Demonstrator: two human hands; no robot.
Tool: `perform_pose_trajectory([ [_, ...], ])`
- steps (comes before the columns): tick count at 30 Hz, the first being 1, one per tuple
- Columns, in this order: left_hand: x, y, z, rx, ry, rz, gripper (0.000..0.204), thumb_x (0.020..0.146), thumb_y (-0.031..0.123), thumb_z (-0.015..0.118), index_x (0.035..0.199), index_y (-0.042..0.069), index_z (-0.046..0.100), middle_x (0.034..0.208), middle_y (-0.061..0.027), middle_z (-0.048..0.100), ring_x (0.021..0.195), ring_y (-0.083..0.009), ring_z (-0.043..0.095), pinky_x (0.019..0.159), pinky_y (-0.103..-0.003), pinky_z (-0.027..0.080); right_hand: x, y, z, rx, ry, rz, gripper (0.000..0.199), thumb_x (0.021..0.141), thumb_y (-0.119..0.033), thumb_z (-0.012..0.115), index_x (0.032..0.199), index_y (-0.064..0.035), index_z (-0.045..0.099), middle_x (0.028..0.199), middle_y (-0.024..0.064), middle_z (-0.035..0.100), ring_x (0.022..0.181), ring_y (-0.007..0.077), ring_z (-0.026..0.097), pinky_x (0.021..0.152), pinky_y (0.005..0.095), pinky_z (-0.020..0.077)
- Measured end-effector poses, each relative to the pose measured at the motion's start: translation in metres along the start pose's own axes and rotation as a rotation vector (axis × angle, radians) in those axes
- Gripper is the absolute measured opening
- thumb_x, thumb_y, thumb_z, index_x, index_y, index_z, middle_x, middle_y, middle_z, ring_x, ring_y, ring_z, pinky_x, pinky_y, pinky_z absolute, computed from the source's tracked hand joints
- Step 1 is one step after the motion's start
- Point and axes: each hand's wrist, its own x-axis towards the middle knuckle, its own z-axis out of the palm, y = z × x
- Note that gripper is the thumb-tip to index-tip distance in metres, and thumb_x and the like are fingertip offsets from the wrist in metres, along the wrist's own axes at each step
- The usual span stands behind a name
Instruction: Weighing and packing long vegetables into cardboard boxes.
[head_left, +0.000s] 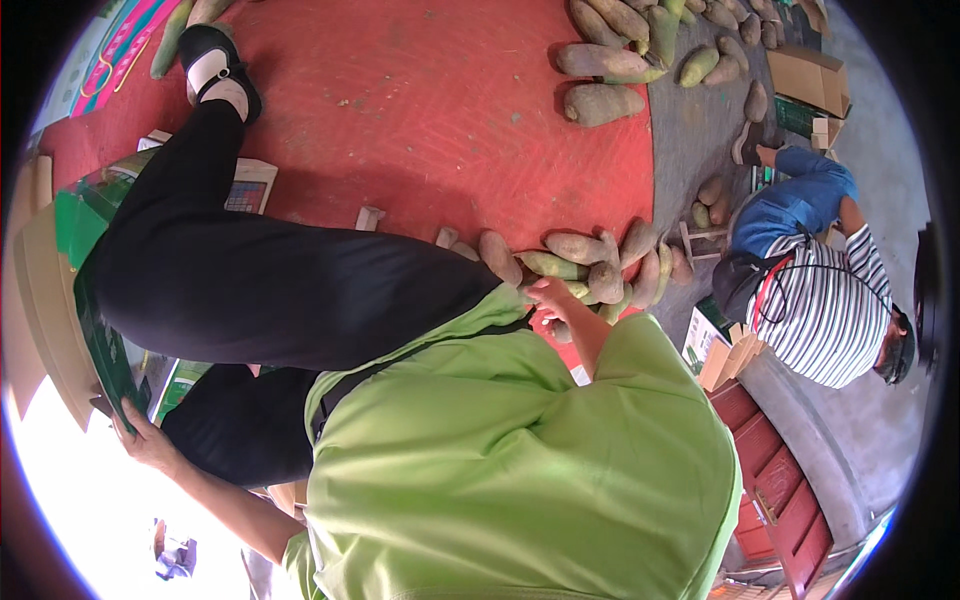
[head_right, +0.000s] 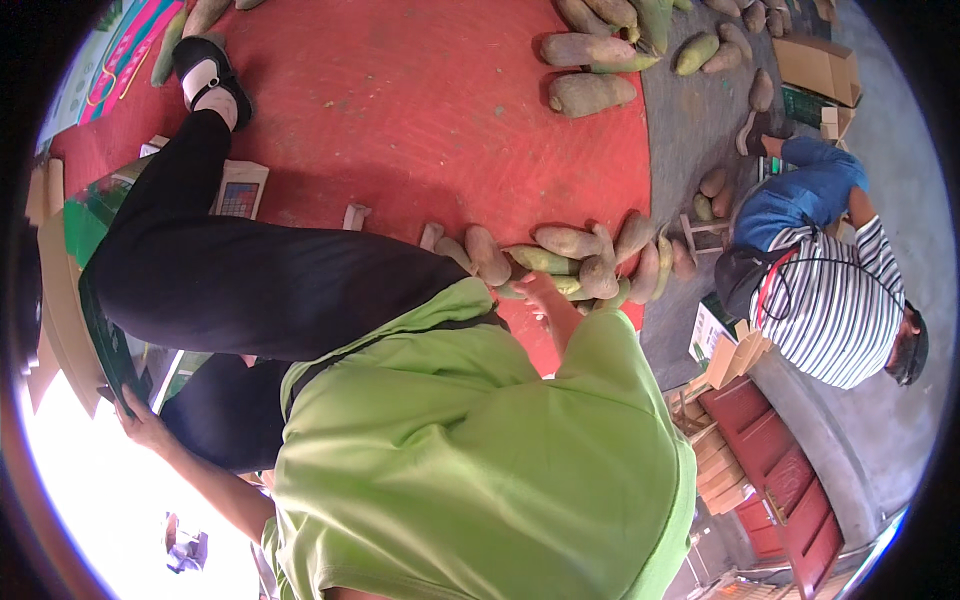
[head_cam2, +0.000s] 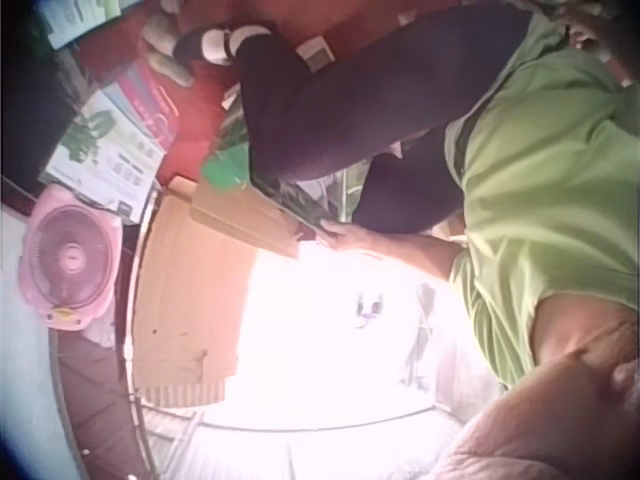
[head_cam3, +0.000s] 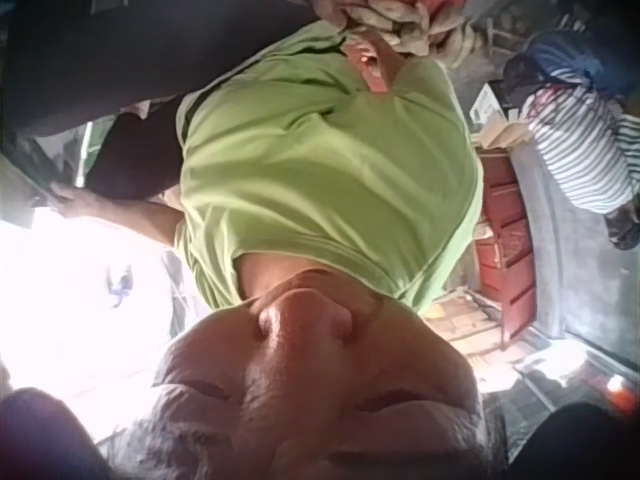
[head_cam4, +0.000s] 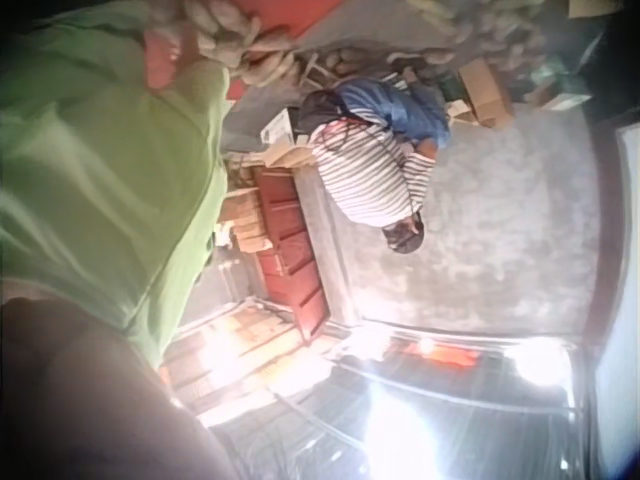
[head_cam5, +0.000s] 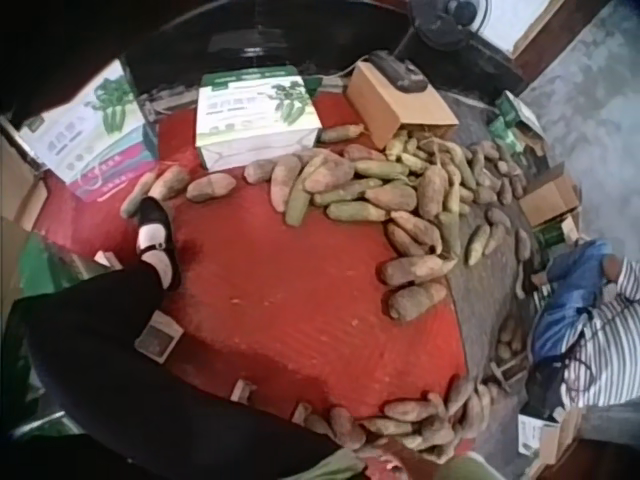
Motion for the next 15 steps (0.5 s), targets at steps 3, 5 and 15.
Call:
perform_pose_trajectory([
  [3, 0.003, 0.006, 0.006, -0.038, -0.010, -0.030, 0.038, 0.096, 0.034, 0.059, 0.106, -0.001, 0.068, 0.099, -0.0124, 0.068, 0.088, -0.0217, 0.062, 0.080, -0.034, 0.049, 0.020, 0.013, 0.027, -0.270, 0.328, -0.407, 0.064, 0.073, -0.039, 0.078, 0.125, -0.0108, 0.054, 0.108, 0.0155, 0.062, 0.099, 0.0298, 0.062, 0.088, 0.0441, 0.0495],
  [5, 0.003, 0.008, 0.003, -0.029, -0.009, -0.065, 0.038, 0.096, 0.034, 0.059, 0.106, -0.001, 0.068, 0.099, -0.0121, 0.068, 0.089, -0.0213, 0.062, 0.080, -0.034, 0.049, 0.014, -0.009, 0.038, -0.355, 0.374, -0.457, 0.068, 0.072, -0.040, 0.078, 0.128, -0.0111, 0.051, 0.113, 0.0176, 0.060, 0.105, 0.0337, 0.060, 0.091, 0.0440, 0.0483],
  [15, 0.004, 0.037, 0.000, -0.114, -0.037, 0.040, 0.019, 0.095, 0.011, 0.056, 0.102, -0.005, 0.064, 0.092, -0.0126, 0.062, 0.086, -0.0243, 0.059, 0.080, -0.034, 0.046, 0.044, -0.072, 0.067, -0.744, 0.395, -0.446, 0.078, 0.071, -0.052, 0.072, 0.130, -0.0076, 0.044, 0.126, 0.0169, 0.055, 0.118, 0.0333, 0.053, 0.097, 0.0445, 0.0458],
])
